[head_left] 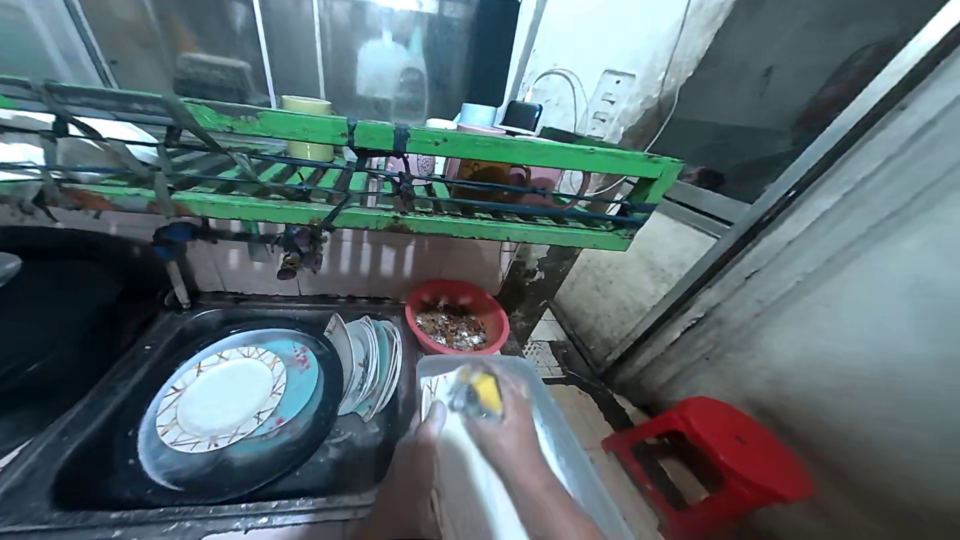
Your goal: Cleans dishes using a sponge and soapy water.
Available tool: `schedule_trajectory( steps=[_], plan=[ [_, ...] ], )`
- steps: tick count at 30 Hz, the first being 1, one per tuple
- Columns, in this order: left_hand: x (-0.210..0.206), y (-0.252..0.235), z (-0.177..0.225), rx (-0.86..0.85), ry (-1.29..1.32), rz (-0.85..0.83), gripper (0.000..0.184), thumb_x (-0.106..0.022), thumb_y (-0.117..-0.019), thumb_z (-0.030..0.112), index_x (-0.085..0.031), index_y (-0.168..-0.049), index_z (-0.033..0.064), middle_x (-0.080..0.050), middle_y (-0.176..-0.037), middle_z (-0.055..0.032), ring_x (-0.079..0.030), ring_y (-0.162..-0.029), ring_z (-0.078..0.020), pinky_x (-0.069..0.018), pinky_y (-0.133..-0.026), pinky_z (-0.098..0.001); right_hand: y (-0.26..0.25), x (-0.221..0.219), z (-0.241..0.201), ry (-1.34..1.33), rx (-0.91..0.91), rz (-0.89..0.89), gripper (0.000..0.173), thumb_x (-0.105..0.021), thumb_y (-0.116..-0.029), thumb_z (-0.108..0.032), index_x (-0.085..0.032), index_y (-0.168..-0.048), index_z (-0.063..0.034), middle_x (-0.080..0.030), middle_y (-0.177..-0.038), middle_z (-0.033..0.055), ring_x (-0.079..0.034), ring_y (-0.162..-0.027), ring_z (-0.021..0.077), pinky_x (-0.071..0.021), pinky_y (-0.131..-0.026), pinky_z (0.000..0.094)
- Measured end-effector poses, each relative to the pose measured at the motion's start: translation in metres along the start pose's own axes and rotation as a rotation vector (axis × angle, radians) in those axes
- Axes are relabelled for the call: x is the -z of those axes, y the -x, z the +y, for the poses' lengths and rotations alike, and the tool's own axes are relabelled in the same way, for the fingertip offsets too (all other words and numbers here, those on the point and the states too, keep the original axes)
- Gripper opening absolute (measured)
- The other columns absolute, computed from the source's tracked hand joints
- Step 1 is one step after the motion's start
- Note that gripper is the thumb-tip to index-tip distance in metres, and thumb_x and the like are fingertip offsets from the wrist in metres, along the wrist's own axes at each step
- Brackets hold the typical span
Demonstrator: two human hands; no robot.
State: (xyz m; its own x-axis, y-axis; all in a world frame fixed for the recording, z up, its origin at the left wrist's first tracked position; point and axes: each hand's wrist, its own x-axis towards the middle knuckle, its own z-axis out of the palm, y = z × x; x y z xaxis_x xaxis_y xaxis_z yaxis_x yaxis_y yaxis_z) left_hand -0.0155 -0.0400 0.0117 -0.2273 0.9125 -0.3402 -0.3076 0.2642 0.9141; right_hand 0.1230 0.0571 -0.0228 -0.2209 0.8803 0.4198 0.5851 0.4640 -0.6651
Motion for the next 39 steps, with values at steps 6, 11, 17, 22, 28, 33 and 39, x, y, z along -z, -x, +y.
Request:
schedule_trajectory(
  steps=[6,11,17,22,28,33,39],
  plan=[
    [0.016,-0.020,0.036,-0.079,-0.006,0.199,0.050,-0.043,-0.1099,0.037,-0.047,-0.150,0.0059,-0.054,-0.147,-0.0159,-0.054,-0.133,-0.0233,-0.0451,-0.110,-0.0446,0.032,0.020,0.015,0.188,-0.078,-0.156,0.069,-0.080,-0.0784,-0.035,-0.063,-0.134,0.0028,-0.060,-0.137,0.0273,-0.052,-0.131,0.0489,-0.0398,-0.110,0.0650],
    [0.017,-0.036,0.029,-0.080,0.140,0.220,0.045,-0.044,-0.1094,0.037,-0.055,-0.139,0.0048,-0.067,-0.125,-0.0142,-0.067,-0.110,-0.0203,-0.0574,-0.092,-0.0408,0.051,0.013,-0.009,0.032,0.130,-0.249,0.067,-0.084,-0.0748,-0.030,-0.063,-0.130,0.0022,-0.064,-0.131,0.0223,-0.059,-0.125,0.0420,-0.0462,-0.106,0.0600],
    [-0.007,-0.015,0.006,-0.015,-0.019,-0.041,0.052,-0.039,-0.1106,0.039,-0.044,-0.151,0.0074,-0.061,-0.136,-0.0145,-0.063,-0.119,-0.0180,-0.0528,-0.100,-0.0384,0.006,0.024,0.010,0.138,-0.099,0.001,0.068,-0.078,-0.0786,-0.031,-0.061,-0.134,0.0036,-0.062,-0.133,0.0267,-0.055,-0.128,0.0445,-0.0437,-0.110,0.0573],
    [0.009,-0.041,0.027,-0.123,0.127,0.082,0.045,-0.041,-0.1106,0.034,-0.053,-0.139,0.0016,-0.067,-0.119,-0.0147,-0.068,-0.104,-0.0187,-0.0574,-0.090,-0.0388,0.046,0.010,-0.018,-0.022,0.234,-0.155,0.065,-0.086,-0.0732,-0.028,-0.064,-0.126,0.0037,-0.066,-0.126,0.0231,-0.061,-0.121,0.0402,-0.0495,-0.105,0.0548],
    [0.013,-0.023,0.017,-0.026,-0.018,-0.095,0.052,-0.039,-0.1101,0.041,-0.048,-0.148,0.0058,-0.061,-0.136,-0.0133,-0.062,-0.120,-0.0176,-0.0531,-0.100,-0.0394,0.007,0.023,0.018,0.128,-0.110,-0.012,0.071,-0.077,-0.0797,-0.038,-0.060,-0.136,0.0028,-0.061,-0.135,0.0269,-0.055,-0.128,0.0455,-0.0432,-0.110,0.0594],
    [0.001,-0.047,0.028,0.021,-0.005,0.020,0.047,-0.040,-0.1107,0.036,-0.055,-0.137,0.0008,-0.066,-0.121,-0.0168,-0.065,-0.107,-0.0219,-0.0542,-0.093,-0.0419,0.031,0.038,-0.066,0.137,-0.008,-0.461,0.092,-0.083,-0.0778,-0.053,-0.052,-0.144,0.0024,-0.056,-0.143,0.0252,-0.052,-0.134,0.0422,-0.0430,-0.112,0.0566],
    [-0.004,-0.059,0.056,0.253,0.197,-0.091,0.045,-0.046,-0.1083,0.041,-0.053,-0.135,0.0058,-0.069,-0.108,-0.0157,-0.070,-0.095,-0.0271,-0.0602,-0.079,-0.0466,0.062,0.072,-0.060,0.273,0.012,-0.556,0.070,-0.081,-0.0809,-0.020,-0.054,-0.142,0.0039,-0.059,-0.140,0.0246,-0.057,-0.131,0.0401,-0.0439,-0.112,0.0546]
  ],
)
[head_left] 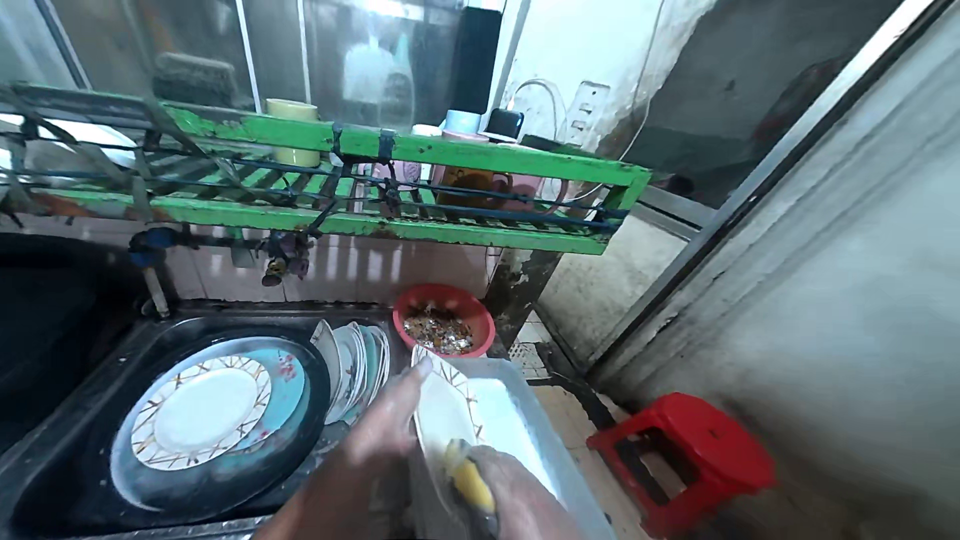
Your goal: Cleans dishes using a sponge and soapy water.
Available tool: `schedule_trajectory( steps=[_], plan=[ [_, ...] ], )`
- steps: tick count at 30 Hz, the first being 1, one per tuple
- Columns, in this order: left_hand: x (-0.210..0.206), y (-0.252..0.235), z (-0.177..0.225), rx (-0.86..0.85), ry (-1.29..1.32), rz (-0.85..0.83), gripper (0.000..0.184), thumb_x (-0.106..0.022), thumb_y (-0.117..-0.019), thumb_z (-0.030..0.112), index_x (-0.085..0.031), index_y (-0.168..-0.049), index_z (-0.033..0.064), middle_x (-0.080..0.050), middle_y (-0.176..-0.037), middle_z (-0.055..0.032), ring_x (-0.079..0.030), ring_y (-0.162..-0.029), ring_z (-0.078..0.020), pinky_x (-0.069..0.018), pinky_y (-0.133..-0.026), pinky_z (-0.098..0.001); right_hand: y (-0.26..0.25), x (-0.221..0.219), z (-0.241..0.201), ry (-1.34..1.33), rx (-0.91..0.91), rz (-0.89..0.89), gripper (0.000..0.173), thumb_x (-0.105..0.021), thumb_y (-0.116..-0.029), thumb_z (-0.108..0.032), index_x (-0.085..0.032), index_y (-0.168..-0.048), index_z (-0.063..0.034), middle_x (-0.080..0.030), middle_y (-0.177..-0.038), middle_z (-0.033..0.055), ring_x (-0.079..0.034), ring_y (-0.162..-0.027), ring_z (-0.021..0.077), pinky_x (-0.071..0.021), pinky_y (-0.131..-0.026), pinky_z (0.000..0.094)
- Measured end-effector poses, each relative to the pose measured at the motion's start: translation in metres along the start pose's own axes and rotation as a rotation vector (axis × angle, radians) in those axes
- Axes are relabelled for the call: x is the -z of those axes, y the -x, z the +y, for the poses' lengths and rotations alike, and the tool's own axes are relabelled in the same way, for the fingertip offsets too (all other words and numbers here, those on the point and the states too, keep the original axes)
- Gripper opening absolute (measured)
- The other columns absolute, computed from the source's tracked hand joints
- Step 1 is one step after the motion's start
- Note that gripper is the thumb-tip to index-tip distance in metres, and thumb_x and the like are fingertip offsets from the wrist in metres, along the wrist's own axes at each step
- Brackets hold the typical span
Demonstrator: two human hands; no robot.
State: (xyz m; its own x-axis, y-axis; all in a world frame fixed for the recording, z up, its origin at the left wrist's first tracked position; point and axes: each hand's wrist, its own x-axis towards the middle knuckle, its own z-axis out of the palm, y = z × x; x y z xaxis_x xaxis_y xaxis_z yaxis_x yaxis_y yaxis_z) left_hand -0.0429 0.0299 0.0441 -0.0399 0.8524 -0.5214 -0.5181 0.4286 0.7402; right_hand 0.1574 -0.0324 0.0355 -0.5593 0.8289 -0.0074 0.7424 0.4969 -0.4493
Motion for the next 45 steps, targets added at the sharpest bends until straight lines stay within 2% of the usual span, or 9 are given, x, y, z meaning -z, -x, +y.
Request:
schedule_trajectory(
  steps=[4,7,10,16,24,30,38,42,45],
  plan=[
    [-0.009,-0.012,0.002,-0.088,-0.138,-0.119,0.057,-0.040,-0.1062,0.055,-0.051,-0.139,0.0103,-0.059,-0.126,-0.0150,-0.060,-0.113,-0.0309,-0.0519,-0.085,-0.0568,0.026,0.045,0.018,-0.411,-0.211,0.249,0.071,-0.082,-0.0753,-0.015,-0.054,-0.135,0.0102,-0.069,-0.113,0.0232,-0.069,-0.102,0.0285,-0.0565,-0.092,0.0468],
    [0.000,-0.031,-0.007,-0.257,-0.298,-0.220,0.058,-0.040,-0.1079,0.050,-0.047,-0.149,0.0087,-0.055,-0.146,-0.0114,-0.054,-0.133,-0.0206,-0.0471,-0.109,-0.0425,0.043,0.062,0.060,-0.886,-0.283,0.337,0.087,-0.081,-0.0648,-0.016,-0.043,-0.141,0.0016,-0.069,-0.104,0.0012,-0.070,-0.088,0.0066,-0.0610,-0.079,0.0288],
    [-0.001,-0.021,-0.013,-0.235,-0.316,-0.344,0.046,-0.046,-0.1085,0.036,-0.051,-0.142,0.0046,-0.066,-0.126,-0.0107,-0.065,-0.114,-0.0170,-0.0549,-0.098,-0.0368,0.049,0.051,0.110,-1.243,-0.200,0.289,0.082,-0.090,-0.0625,-0.023,-0.049,-0.132,-0.0121,-0.075,-0.100,-0.0051,-0.073,-0.085,0.0074,-0.0632,-0.076,0.0288],
    [-0.008,0.018,-0.026,-0.166,-0.508,-0.373,0.034,-0.055,-0.1037,0.030,-0.062,-0.124,0.0043,-0.069,-0.107,-0.0074,-0.067,-0.098,-0.0152,-0.0567,-0.089,-0.0378,0.018,0.027,0.149,-1.017,-0.571,0.741,0.070,-0.070,-0.0869,-0.018,-0.041,-0.148,-0.0013,-0.066,-0.117,0.0160,-0.069,-0.093,0.0197,-0.0604,-0.078,0.0386],
    [-0.037,0.044,-0.061,-0.116,-0.791,-0.276,0.032,-0.059,-0.0984,0.007,-0.056,-0.130,0.0011,-0.065,-0.115,-0.0105,-0.063,-0.103,-0.0151,-0.0524,-0.091,-0.0352,-0.021,-0.003,0.036,-0.505,0.071,0.645,0.082,-0.080,-0.0786,-0.046,-0.057,-0.138,0.0064,-0.058,-0.144,0.0214,-0.051,-0.140,0.0297,-0.0406,-0.117,0.0475],
    [-0.012,0.062,-0.075,-0.047,-0.698,-0.292,0.050,-0.058,-0.0882,-0.007,-0.055,-0.137,0.0012,-0.065,-0.118,-0.0152,-0.064,-0.102,-0.0206,-0.0536,-0.089,-0.0417,-0.048,0.021,0.103,-1.001,-0.560,0.662,0.071,-0.069,-0.0861,-0.003,-0.037,-0.149,0.0008,-0.062,-0.118,0.0213,-0.067,-0.092,0.0243,-0.0582,-0.076,0.0415],
    [-0.011,0.060,-0.063,-0.097,-0.478,-0.381,0.044,-0.053,-0.0971,-0.001,-0.046,-0.140,0.0030,-0.065,-0.108,-0.0037,-0.065,-0.091,-0.0074,-0.0561,-0.082,-0.0286,-0.042,0.033,0.008,-0.573,-0.129,0.566,0.064,-0.079,-0.0709,-0.026,-0.062,-0.126,0.0021,-0.072,-0.102,0.0091,-0.070,-0.092,0.0104,-0.0595,-0.084,0.0321],
    [-0.012,0.063,-0.058,-0.224,-0.100,-0.240,0.045,-0.057,-0.0779,-0.008,-0.055,-0.122,0.0030,-0.069,-0.090,-0.0051,-0.069,-0.077,-0.0118,-0.0591,-0.067,-0.0318,-0.050,0.025,0.061,-0.704,-0.484,0.619,0.065,-0.078,-0.0837,-0.013,-0.051,-0.140,0.0046,-0.064,-0.122,0.0255,-0.065,-0.108,0.0331,-0.0535,-0.093,0.0529],
    [-0.020,0.060,-0.041,-0.238,0.031,0.040,0.043,-0.057,-0.0765,-0.011,-0.058,-0.118,0.0017,-0.065,-0.098,-0.0125,-0.065,-0.083,-0.0198,-0.0557,-0.068,-0.0381,-0.027,-0.006,0.053,-0.564,-0.322,0.668,0.073,-0.080,-0.0770,-0.018,-0.052,-0.137,0.0128,-0.058,-0.132,0.0326,-0.057,-0.123,0.0410,-0.0471,-0.105,0.0541]
  ],
)
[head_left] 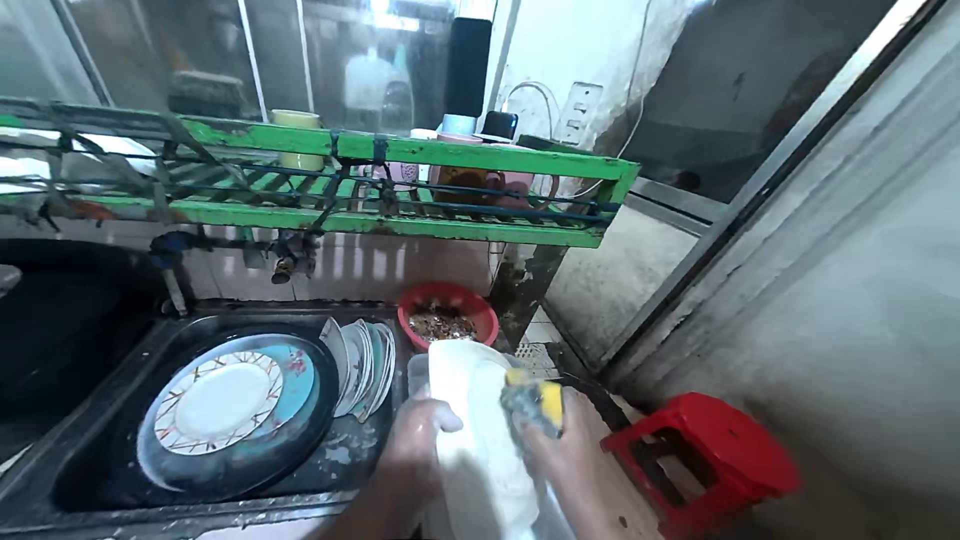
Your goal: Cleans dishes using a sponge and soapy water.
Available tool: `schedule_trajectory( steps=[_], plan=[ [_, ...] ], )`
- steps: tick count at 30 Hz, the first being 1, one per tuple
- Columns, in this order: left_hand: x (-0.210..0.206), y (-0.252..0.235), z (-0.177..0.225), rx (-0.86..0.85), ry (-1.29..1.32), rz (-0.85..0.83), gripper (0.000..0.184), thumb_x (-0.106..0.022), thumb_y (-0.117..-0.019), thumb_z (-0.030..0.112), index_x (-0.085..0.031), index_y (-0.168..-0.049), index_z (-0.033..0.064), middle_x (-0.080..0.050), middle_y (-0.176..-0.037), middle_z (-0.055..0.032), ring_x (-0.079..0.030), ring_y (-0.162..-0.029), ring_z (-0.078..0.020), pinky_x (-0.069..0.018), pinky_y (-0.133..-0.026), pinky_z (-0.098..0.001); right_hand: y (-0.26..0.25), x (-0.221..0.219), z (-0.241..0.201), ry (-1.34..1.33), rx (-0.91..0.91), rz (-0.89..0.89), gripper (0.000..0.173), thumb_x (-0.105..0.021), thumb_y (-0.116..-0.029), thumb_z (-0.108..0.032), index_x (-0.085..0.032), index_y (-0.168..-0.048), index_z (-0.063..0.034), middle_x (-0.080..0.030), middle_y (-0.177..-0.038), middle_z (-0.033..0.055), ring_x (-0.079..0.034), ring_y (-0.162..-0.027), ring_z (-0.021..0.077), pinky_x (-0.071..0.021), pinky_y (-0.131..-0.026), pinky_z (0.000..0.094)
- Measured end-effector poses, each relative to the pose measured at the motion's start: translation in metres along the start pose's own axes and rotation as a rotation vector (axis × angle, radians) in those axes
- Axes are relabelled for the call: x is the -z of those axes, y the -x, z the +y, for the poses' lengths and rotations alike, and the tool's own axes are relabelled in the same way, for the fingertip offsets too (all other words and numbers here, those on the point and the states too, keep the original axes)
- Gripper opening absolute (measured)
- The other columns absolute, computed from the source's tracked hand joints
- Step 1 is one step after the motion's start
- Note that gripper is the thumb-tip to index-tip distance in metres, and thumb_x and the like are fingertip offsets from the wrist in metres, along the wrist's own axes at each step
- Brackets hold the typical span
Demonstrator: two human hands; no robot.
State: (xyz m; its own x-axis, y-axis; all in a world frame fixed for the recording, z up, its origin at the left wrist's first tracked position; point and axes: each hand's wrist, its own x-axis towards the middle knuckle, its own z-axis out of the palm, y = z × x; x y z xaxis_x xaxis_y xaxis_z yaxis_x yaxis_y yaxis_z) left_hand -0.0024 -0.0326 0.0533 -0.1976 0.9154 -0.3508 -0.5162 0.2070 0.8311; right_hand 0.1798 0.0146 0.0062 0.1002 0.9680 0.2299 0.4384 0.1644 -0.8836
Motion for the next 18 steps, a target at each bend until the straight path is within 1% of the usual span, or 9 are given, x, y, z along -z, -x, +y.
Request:
schedule_trajectory(
  steps=[3,5,7,10,11,13,15,16,18],
  plan=[
    [-0.004,-0.006,-0.010,-0.019,0.001,0.046,0.046,-0.057,-0.0753,-0.013,-0.058,-0.119,-0.0001,-0.063,-0.102,-0.0146,-0.063,-0.087,-0.0215,-0.0542,-0.070,-0.0394,0.031,-0.017,-0.008,0.006,0.305,-0.026,0.073,-0.079,-0.0725,-0.033,-0.060,-0.125,0.0131,-0.063,-0.124,0.0288,-0.060,-0.118,0.0337,-0.0494,-0.103,0.0449],
    [-0.001,-0.001,-0.030,-0.045,-0.012,-0.092,0.047,-0.058,-0.0733,-0.009,-0.057,-0.119,0.0001,-0.067,-0.095,-0.0122,-0.067,-0.081,-0.0186,-0.0581,-0.067,-0.0374,0.019,-0.018,-0.010,-0.012,0.210,-0.018,0.073,-0.078,-0.0734,-0.030,-0.057,-0.130,0.0116,-0.063,-0.124,0.0266,-0.062,-0.117,0.0304,-0.0516,-0.101,0.0437],
    [0.000,0.007,-0.038,-0.061,-0.069,-0.196,0.052,-0.059,-0.0728,-0.002,-0.056,-0.125,0.0001,-0.068,-0.098,-0.0108,-0.068,-0.084,-0.0171,-0.0589,-0.070,-0.0367,-0.006,-0.012,-0.003,0.030,0.048,0.031,0.070,-0.079,-0.0768,-0.024,-0.055,-0.133,0.0099,-0.062,-0.126,0.0275,-0.062,-0.117,0.0340,-0.0514,-0.101,0.0494],
    [-0.006,0.011,-0.018,-0.073,-0.092,-0.070,0.057,-0.059,-0.0706,-0.006,-0.057,-0.128,0.0004,-0.067,-0.107,-0.0134,-0.066,-0.091,-0.0189,-0.0570,-0.073,-0.0377,-0.011,-0.008,0.017,0.098,-0.014,0.053,0.068,-0.080,-0.0786,-0.017,-0.054,-0.134,0.0121,-0.060,-0.129,0.0321,-0.060,-0.121,0.0405,-0.0481,-0.104,0.0538],
    [-0.007,0.010,-0.007,-0.064,-0.091,-0.024,0.061,-0.058,-0.0730,-0.009,-0.056,-0.132,0.0015,-0.065,-0.115,-0.0141,-0.064,-0.099,-0.0192,-0.0558,-0.078,-0.0378,0.000,-0.009,0.017,0.092,0.002,0.028,0.070,-0.079,-0.0774,-0.016,-0.053,-0.135,0.0140,-0.059,-0.130,0.0339,-0.059,-0.122,0.0422,-0.0475,-0.105,0.0548],
    [-0.004,0.005,0.001,-0.076,-0.068,0.001,0.063,-0.056,-0.0728,-0.013,-0.054,-0.134,0.0026,-0.064,-0.116,-0.0122,-0.064,-0.098,-0.0163,-0.0556,-0.078,-0.0343,0.031,-0.014,0.006,0.031,0.089,-0.040,0.072,-0.078,-0.0744,-0.017,-0.053,-0.132,0.0163,-0.059,-0.128,0.0343,-0.059,-0.121,0.0408,-0.0486,-0.104,0.0518],
    [0.005,0.004,-0.018,-0.141,-0.092,-0.121,0.055,-0.056,-0.0743,-0.007,-0.052,-0.128,-0.0006,-0.065,-0.100,-0.0090,-0.065,-0.085,-0.0121,-0.0564,-0.072,-0.0312,0.046,-0.017,-0.013,-0.022,0.213,-0.059,0.072,-0.079,-0.0728,-0.022,-0.055,-0.128,0.0159,-0.061,-0.125,0.0313,-0.061,-0.117,0.0339,-0.0503,-0.101,0.0440],
    [0.010,0.007,-0.032,-0.195,-0.142,-0.230,0.045,-0.056,-0.0812,-0.001,-0.051,-0.126,-0.0021,-0.065,-0.094,-0.0043,-0.065,-0.082,-0.0072,-0.0569,-0.074,-0.0274,0.041,-0.016,-0.023,-0.022,0.253,-0.062,0.074,-0.080,-0.0743,-0.027,-0.055,-0.130,0.0150,-0.061,-0.126,0.0301,-0.060,-0.119,0.0319,-0.0503,-0.102,0.0424],
    [0.008,0.016,-0.041,-0.153,-0.300,-0.348,0.045,-0.056,-0.0842,0.001,-0.051,-0.129,-0.0045,-0.064,-0.099,-0.0060,-0.064,-0.089,-0.0073,-0.0552,-0.080,-0.0272,0.014,-0.009,-0.043,0.061,0.243,-0.056,0.074,-0.077,-0.0743,-0.032,-0.057,-0.131,0.0116,-0.064,-0.125,0.0277,-0.062,-0.117,0.0330,-0.0512,-0.101,0.0468]
  ],
)
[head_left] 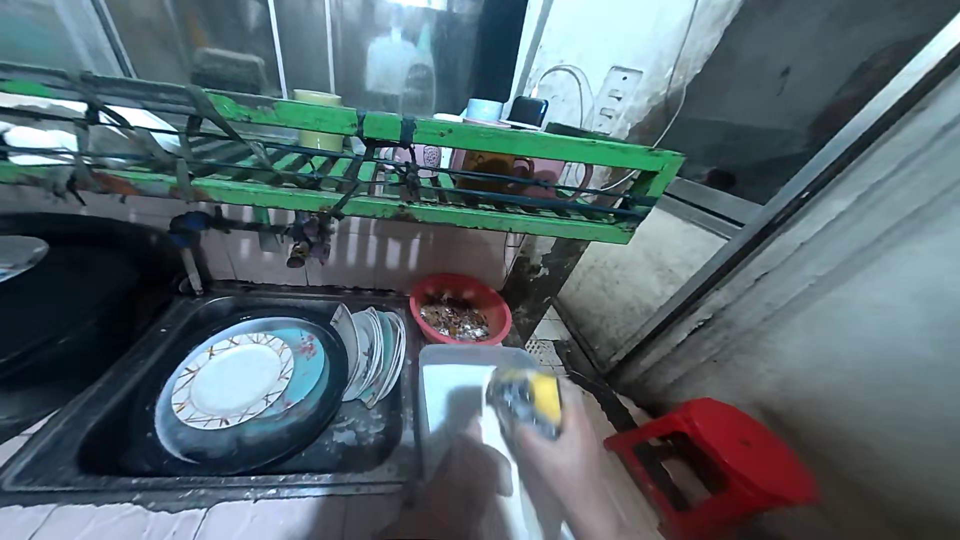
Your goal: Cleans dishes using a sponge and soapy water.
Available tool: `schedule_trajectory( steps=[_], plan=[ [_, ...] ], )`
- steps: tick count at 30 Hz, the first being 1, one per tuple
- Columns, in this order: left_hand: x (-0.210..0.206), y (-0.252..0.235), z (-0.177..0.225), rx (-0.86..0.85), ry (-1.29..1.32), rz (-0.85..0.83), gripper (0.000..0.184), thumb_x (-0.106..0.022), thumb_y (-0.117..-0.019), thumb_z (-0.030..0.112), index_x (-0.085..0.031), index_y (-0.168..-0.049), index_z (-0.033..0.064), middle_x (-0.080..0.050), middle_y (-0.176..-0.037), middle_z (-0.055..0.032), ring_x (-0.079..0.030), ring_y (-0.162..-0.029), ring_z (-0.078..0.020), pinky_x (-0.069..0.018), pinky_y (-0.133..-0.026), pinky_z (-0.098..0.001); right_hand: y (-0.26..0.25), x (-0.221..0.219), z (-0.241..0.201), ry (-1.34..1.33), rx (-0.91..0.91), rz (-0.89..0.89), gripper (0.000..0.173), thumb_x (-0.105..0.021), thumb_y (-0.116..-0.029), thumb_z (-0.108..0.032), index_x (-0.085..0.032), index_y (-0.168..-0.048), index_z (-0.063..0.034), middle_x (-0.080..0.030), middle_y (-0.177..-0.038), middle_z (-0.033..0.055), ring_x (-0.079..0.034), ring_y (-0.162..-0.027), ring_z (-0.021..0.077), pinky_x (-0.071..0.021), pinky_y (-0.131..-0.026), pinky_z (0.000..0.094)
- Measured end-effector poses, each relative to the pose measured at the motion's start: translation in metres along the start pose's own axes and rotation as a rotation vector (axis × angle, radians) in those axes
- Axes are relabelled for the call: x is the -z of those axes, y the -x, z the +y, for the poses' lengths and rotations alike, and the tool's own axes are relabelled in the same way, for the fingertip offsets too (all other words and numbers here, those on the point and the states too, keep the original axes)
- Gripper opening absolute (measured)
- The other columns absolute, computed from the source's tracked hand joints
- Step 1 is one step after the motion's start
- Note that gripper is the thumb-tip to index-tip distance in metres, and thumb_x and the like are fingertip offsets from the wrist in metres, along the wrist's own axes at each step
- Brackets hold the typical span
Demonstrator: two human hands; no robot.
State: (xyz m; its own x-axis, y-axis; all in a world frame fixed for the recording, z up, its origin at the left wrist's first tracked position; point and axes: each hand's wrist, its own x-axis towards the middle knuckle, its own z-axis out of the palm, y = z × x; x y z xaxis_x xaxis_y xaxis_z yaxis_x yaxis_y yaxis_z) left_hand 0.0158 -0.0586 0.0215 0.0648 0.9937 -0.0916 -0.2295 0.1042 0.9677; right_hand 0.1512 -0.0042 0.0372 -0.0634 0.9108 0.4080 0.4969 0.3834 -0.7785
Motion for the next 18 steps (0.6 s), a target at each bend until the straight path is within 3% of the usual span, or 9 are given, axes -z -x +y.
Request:
schedule_trajectory(
  steps=[3,5,7,8,10,12,14,16,18],
  plan=[
    [-0.010,0.002,0.023,0.239,-0.172,-0.033,0.065,-0.060,-0.0786,-0.009,-0.048,-0.142,0.0001,-0.063,-0.122,-0.0165,-0.063,-0.107,-0.0193,-0.0529,-0.090,-0.0382,-0.055,0.017,0.005,-0.049,-0.417,-0.110,0.063,-0.076,-0.0853,-0.013,-0.050,-0.141,0.0011,-0.066,-0.115,0.0238,-0.067,-0.101,0.0321,-0.0547,-0.088,0.0529],
    [-0.006,0.006,0.036,0.204,-0.212,-0.053,0.062,-0.060,-0.0801,-0.008,-0.049,-0.141,-0.0004,-0.063,-0.120,-0.0150,-0.063,-0.105,-0.0162,-0.0530,-0.089,-0.0338,-0.073,0.019,0.034,-0.230,-0.576,-0.081,0.058,-0.067,-0.0938,-0.006,-0.043,-0.147,-0.0018,-0.065,-0.110,0.0211,-0.066,-0.088,0.0255,-0.0566,-0.077,0.0442],
    [-0.002,0.010,0.048,0.168,-0.204,-0.049,0.055,-0.061,-0.0821,-0.007,-0.053,-0.136,-0.0010,-0.064,-0.113,-0.0124,-0.063,-0.097,-0.0129,-0.0527,-0.084,-0.0305,-0.072,0.015,0.061,-0.466,-0.634,-0.027,0.049,-0.058,-0.0980,-0.007,-0.043,-0.145,-0.0030,-0.064,-0.099,0.0143,-0.065,-0.076,0.0174,-0.0572,-0.065,0.0347],
    [0.001,0.012,0.050,0.125,-0.186,-0.060,0.055,-0.061,-0.0819,-0.005,-0.053,-0.136,-0.0015,-0.064,-0.112,-0.0110,-0.063,-0.096,-0.0108,-0.0527,-0.084,-0.0286,-0.066,0.012,0.068,-0.598,-0.677,-0.004,0.041,-0.055,-0.1001,-0.010,-0.046,-0.140,-0.0039,-0.064,-0.095,0.0121,-0.066,-0.074,0.0164,-0.0579,-0.063,0.0342],
    [0.004,0.013,0.045,-0.040,-0.132,-0.083,0.052,-0.060,-0.0784,0.001,-0.056,-0.130,-0.0044,-0.065,-0.105,-0.0082,-0.062,-0.092,-0.0065,-0.0525,-0.081,-0.0253,-0.052,0.005,0.072,-0.845,-0.755,0.008,0.022,-0.046,-0.1042,-0.016,-0.053,-0.123,-0.0056,-0.066,-0.087,0.0084,-0.068,-0.072,0.0157,-0.0603,-0.061,0.0358],
    [0.003,0.014,0.044,-0.260,-0.142,-0.095,0.048,-0.060,-0.0797,0.007,-0.058,-0.124,-0.0098,-0.066,-0.102,-0.0089,-0.063,-0.091,-0.0034,-0.0523,-0.082,-0.0219,-0.035,-0.002,0.069,-1.056,-0.769,-0.036,0.024,-0.039,-0.1061,-0.022,-0.054,-0.116,-0.0069,-0.069,-0.087,0.0079,-0.071,-0.075,0.0164,-0.0624,-0.063,0.0376],
    [-0.006,0.021,0.057,-0.465,-0.333,-0.026,0.035,-0.061,-0.0841,0.001,-0.063,-0.116,-0.0156,-0.070,-0.100,-0.0204,-0.068,-0.093,-0.0155,-0.0534,-0.085,-0.0282,-0.022,-0.001,0.023,-1.146,-0.778,-0.034,0.027,-0.031,-0.1077,-0.020,-0.053,-0.115,-0.0059,-0.068,-0.087,0.0081,-0.071,-0.075,0.0143,-0.0617,-0.062,0.0333],
    [-0.020,0.026,0.054,-0.672,-0.467,0.053,0.029,-0.062,-0.0837,-0.006,-0.065,-0.109,-0.0196,-0.071,-0.103,-0.0289,-0.071,-0.100,-0.0278,-0.0544,-0.092,-0.0324,-0.024,0.008,-0.067,-1.039,-0.957,0.064,0.035,-0.016,-0.1119,-0.018,-0.048,-0.116,-0.0044,-0.058,-0.088,0.0067,-0.061,-0.075,0.0115,-0.0523,-0.067,0.0263],
    [-0.033,0.018,0.034,-0.864,-0.434,0.028,0.027,-0.060,-0.0838,-0.009,-0.066,-0.107,-0.0208,-0.069,-0.111,-0.0316,-0.068,-0.112,-0.0345,-0.0498,-0.103,-0.0343,-0.015,-0.012,-0.065,-1.112,-0.838,0.163,0.044,-0.005,-0.1112,-0.019,-0.044,-0.118,0.0009,-0.061,-0.090,0.0055,-0.063,-0.079,0.0064,-0.0540,-0.068,0.0199]
  ],
)
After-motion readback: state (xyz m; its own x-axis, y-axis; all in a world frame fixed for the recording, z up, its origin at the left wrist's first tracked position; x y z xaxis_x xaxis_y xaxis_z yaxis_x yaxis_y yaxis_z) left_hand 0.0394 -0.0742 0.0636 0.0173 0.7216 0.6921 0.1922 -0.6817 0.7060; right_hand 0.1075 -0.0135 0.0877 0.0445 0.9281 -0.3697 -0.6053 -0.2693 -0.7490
